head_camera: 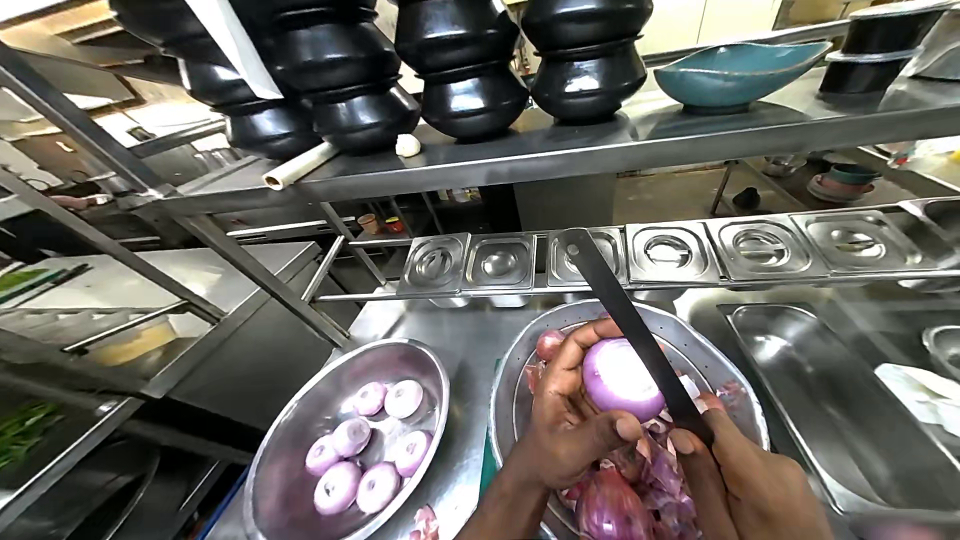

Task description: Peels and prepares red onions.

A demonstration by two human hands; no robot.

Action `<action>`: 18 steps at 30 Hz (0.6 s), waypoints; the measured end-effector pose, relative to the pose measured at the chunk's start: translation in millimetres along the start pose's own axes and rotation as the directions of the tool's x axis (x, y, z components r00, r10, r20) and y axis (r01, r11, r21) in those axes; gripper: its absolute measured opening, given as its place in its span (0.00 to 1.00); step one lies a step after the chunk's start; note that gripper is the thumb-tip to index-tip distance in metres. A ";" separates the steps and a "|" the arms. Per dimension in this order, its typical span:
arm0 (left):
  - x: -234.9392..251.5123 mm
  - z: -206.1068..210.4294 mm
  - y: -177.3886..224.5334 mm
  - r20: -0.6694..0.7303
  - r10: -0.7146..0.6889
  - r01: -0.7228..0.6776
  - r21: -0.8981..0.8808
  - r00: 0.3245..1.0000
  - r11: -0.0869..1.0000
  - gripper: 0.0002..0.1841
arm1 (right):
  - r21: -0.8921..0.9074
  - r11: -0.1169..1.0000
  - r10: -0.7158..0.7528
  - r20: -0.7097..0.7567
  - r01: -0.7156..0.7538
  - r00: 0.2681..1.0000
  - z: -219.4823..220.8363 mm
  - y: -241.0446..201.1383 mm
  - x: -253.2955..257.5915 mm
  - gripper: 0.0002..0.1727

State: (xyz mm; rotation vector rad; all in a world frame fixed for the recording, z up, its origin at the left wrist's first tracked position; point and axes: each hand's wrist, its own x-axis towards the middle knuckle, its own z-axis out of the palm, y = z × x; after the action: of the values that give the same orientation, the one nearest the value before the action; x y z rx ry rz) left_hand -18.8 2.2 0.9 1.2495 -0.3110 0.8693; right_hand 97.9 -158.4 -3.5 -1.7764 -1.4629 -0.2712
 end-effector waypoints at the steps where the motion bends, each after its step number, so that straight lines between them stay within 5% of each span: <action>1: 0.0 -0.5 -0.3 0.002 -0.002 0.002 0.001 1.000 1.000 0.35 | -0.011 1.000 0.000 -0.005 0.000 1.000 0.3 -0.1 0.4 0.31; 10: 3.6 -5.2 7.3 0.070 -0.030 0.027 0.033 0.997 0.999 0.33 | -0.037 0.999 -0.031 -0.021 0.030 0.999 4.5 3.7 -1.0 0.31; 18: -8.4 2.9 -11.4 -0.088 -0.047 0.038 -0.101 0.995 0.994 0.32 | -0.024 1.000 -0.003 -0.051 0.002 0.999 13.3 3.4 -1.8 0.29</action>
State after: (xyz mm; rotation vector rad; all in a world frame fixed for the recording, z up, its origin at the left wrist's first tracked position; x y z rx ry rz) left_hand -15.4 -4.5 -11.5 1.1181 -0.2510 0.8606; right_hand 96.2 -150.6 -14.8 -1.7736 -1.4315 -0.3342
